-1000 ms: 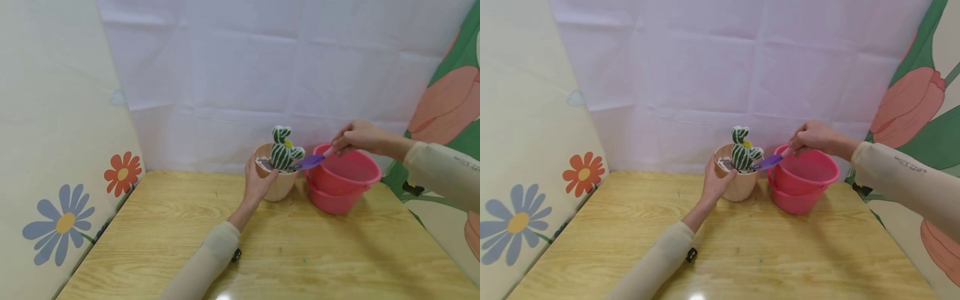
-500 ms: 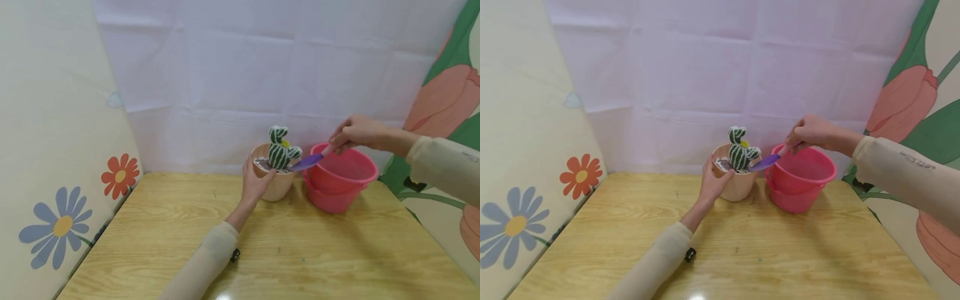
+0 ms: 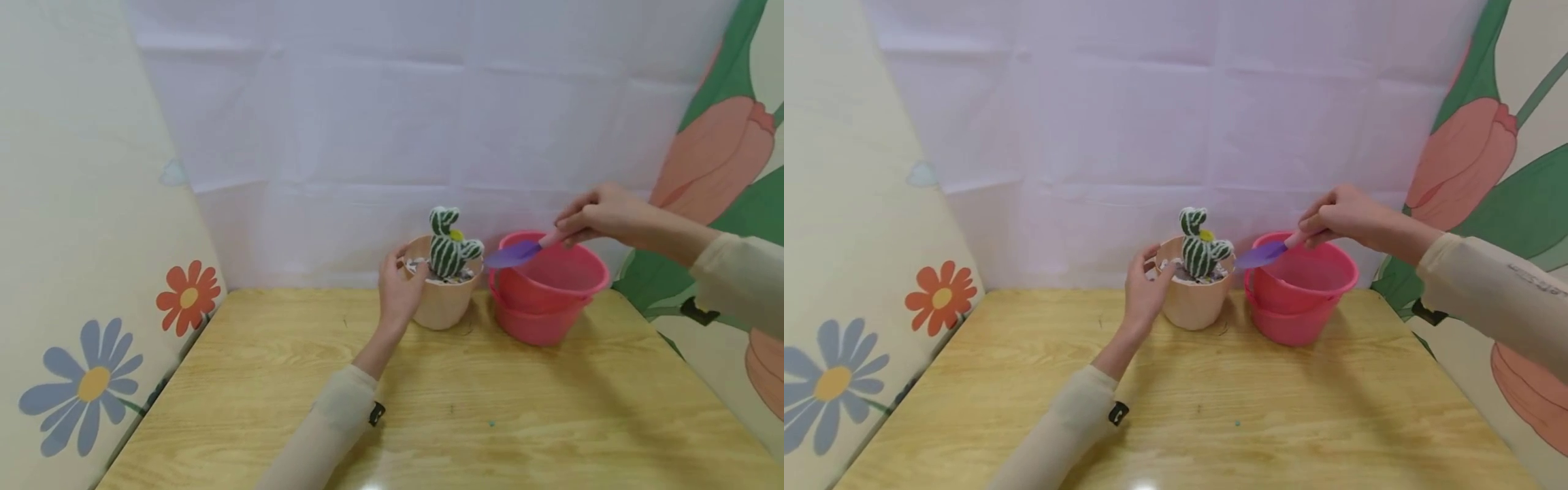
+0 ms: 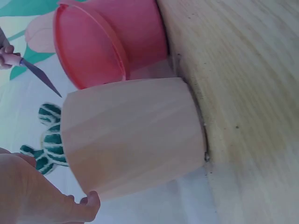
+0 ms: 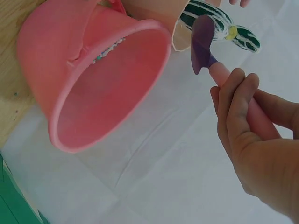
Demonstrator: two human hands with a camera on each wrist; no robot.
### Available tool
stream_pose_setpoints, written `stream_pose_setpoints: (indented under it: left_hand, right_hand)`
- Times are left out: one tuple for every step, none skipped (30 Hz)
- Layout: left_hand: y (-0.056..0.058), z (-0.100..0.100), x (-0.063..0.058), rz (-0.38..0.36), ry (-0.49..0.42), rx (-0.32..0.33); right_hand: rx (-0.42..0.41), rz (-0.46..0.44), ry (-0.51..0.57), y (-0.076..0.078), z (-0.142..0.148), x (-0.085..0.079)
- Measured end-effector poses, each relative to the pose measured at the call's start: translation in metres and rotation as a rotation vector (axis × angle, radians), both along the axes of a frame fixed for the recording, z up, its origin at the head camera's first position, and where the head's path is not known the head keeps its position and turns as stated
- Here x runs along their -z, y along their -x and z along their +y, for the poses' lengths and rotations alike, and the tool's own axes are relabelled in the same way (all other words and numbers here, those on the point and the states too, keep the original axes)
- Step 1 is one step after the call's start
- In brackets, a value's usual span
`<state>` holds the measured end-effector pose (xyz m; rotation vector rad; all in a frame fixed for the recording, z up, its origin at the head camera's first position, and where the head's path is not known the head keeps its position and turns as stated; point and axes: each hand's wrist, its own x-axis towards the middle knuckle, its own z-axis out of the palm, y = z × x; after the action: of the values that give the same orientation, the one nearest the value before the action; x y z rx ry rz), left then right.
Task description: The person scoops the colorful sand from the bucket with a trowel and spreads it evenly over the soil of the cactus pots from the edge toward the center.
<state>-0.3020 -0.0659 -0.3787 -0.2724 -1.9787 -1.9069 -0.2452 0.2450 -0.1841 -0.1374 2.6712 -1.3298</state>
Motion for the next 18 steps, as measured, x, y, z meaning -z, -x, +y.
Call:
stream_pose_setpoints:
  left_hand:
    - [-0.002, -0.001, -0.002, 0.018, 0.003, 0.004]
    - [-0.003, -0.002, -0.005, 0.040, 0.001, 0.013]
    - [-0.005, -0.003, -0.007, 0.055, 0.005, 0.021]
    - [-0.007, -0.005, -0.010, 0.075, 0.009, 0.031]
    - [-0.010, -0.005, -0.012, 0.092, 0.013, 0.042]
    - [-0.012, -0.006, -0.014, 0.110, 0.016, 0.056]
    - [-0.014, -0.007, -0.017, 0.126, 0.018, 0.074]
    - [-0.016, -0.007, -0.018, 0.137, 0.023, 0.093]
    - [-0.018, -0.007, -0.020, 0.151, 0.033, 0.109]
    - [-0.020, -0.007, -0.020, 0.161, 0.048, 0.126]
    - [-0.022, -0.006, -0.021, 0.174, 0.062, 0.143]
    - [-0.025, -0.006, -0.021, 0.186, 0.082, 0.156]
    - [-0.027, -0.005, -0.021, 0.198, 0.100, 0.170]
    - [-0.029, -0.003, -0.021, 0.208, 0.115, 0.186]
    - [-0.032, -0.002, -0.020, 0.217, 0.129, 0.199]
    - [-0.034, -0.001, -0.018, 0.224, 0.142, 0.214]
    - [-0.036, 0.001, -0.017, 0.231, 0.151, 0.230]
    - [-0.038, 0.003, -0.015, 0.231, 0.164, 0.246]
  right_hand:
    - [0.009, 0.015, -0.008, -0.003, 0.001, 0.000]
    - [0.019, 0.029, -0.016, -0.006, 0.002, 0.001]
    - [0.027, 0.041, -0.021, -0.009, 0.003, 0.001]
    - [0.034, 0.053, -0.022, -0.011, 0.005, 0.002]
    - [0.041, 0.063, -0.022, -0.014, 0.006, 0.002]
    - [0.049, 0.076, -0.026, -0.016, 0.008, 0.003]
    - [0.054, 0.084, -0.027, -0.017, 0.010, 0.004]
    - [0.061, 0.087, -0.021, -0.019, 0.011, 0.005]
    - [0.065, 0.092, -0.015, -0.020, 0.013, 0.007]
    - [0.066, 0.101, -0.015, -0.022, 0.015, 0.008]
    - [0.069, 0.107, -0.019, -0.023, 0.017, 0.010]
    - [0.073, 0.113, -0.023, -0.024, 0.019, 0.011]
    - [0.075, 0.118, -0.028, -0.025, 0.021, 0.013]
    - [0.082, 0.119, -0.041, -0.027, 0.023, 0.014]
    - [0.090, 0.118, -0.047, -0.028, 0.025, 0.015]
    - [0.093, 0.120, -0.065, -0.029, 0.027, 0.017]
    - [0.102, 0.117, -0.073, -0.031, 0.029, 0.019]
    - [0.108, 0.116, -0.083, -0.032, 0.032, 0.021]
